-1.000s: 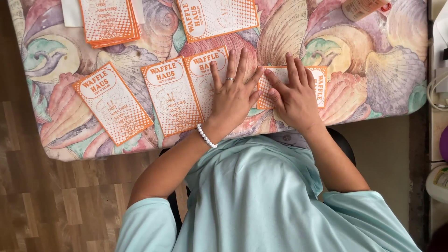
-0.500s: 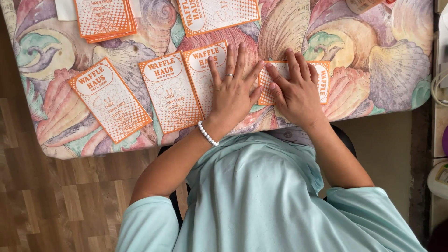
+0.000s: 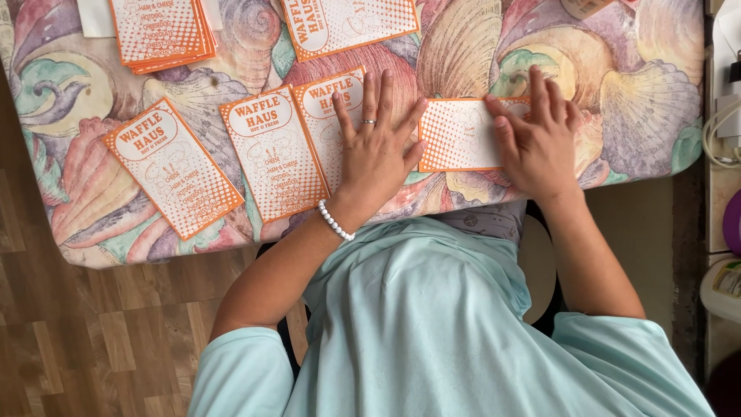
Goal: Applying liquid glue to the edges of paper bags and folding them to create a seal.
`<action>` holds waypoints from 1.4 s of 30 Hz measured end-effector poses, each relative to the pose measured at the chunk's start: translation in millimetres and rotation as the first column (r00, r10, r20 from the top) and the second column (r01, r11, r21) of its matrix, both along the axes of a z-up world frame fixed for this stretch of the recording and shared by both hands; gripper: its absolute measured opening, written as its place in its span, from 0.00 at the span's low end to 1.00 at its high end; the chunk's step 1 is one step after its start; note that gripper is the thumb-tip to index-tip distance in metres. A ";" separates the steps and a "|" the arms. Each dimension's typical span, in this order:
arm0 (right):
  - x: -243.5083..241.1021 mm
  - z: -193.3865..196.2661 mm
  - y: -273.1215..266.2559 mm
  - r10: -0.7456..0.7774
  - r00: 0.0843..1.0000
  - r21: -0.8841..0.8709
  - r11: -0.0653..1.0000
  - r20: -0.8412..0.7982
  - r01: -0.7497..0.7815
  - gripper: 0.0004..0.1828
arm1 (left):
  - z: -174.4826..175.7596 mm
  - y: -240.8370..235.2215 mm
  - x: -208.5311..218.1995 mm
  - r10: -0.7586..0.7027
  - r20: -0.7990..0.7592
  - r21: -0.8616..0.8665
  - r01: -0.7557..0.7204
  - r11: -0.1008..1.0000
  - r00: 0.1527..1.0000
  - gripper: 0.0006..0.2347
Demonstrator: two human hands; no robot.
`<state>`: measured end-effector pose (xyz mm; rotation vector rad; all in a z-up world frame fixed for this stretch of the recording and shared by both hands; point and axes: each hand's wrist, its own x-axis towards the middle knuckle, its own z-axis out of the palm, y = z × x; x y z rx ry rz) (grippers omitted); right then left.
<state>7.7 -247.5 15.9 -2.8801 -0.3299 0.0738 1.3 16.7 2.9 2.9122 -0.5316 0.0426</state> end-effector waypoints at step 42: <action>20.8 23.6 -42.9 0.004 1.000 0.349 0.937 -0.018 0.003 0.28 | -17.2 -41.1 65.6 -0.049 -0.272 -0.376 -0.059 0.925 0.961 0.15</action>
